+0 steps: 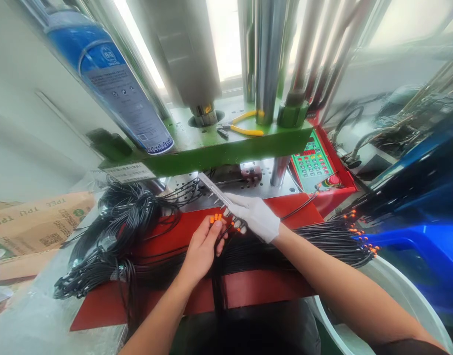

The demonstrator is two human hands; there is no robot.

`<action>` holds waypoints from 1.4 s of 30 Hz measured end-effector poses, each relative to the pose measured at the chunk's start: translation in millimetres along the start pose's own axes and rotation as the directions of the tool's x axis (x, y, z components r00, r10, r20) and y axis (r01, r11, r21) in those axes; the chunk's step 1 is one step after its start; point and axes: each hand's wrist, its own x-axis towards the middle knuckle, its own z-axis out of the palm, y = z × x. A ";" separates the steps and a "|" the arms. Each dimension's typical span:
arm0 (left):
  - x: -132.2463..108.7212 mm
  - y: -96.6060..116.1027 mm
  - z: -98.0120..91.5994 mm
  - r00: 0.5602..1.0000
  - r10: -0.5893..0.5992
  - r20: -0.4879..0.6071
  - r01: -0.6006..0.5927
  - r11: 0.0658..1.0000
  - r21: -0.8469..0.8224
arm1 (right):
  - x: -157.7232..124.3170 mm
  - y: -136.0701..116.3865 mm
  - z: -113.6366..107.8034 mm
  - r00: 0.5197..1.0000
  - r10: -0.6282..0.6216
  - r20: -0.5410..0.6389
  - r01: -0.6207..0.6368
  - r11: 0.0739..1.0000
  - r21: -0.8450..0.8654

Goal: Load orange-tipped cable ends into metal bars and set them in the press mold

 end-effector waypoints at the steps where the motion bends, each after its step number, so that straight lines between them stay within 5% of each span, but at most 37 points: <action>1: 0.6 -0.4 -1.0 1.000 0.008 -0.021 -0.009 1.000 -0.029 | 0.0 0.0 -1.3 1.000 0.012 -0.001 -0.012 1.000 0.004; 8: -0.9 -0.1 -3.8 0.996 -0.085 0.000 0.084 0.984 -0.157 | 0.7 3.6 -1.5 0.999 -0.027 0.025 0.029 0.998 -0.063; 19: -3.2 -3.7 -8.4 0.996 -0.073 0.041 0.081 0.972 -0.222 | -1.3 1.4 1.8 0.999 -0.012 0.033 0.013 0.999 -0.038; 35: -2.8 -7.1 -7.5 0.998 -0.059 0.017 0.060 0.996 -0.068 | -5.5 -5.8 4.3 0.998 0.005 0.057 0.000 0.996 -0.095; 42: -0.5 -10.3 -1.9 0.992 0.045 -0.116 -0.016 0.971 0.237 | -7.6 -3.9 9.4 0.988 -0.153 -0.012 0.134 0.896 -0.424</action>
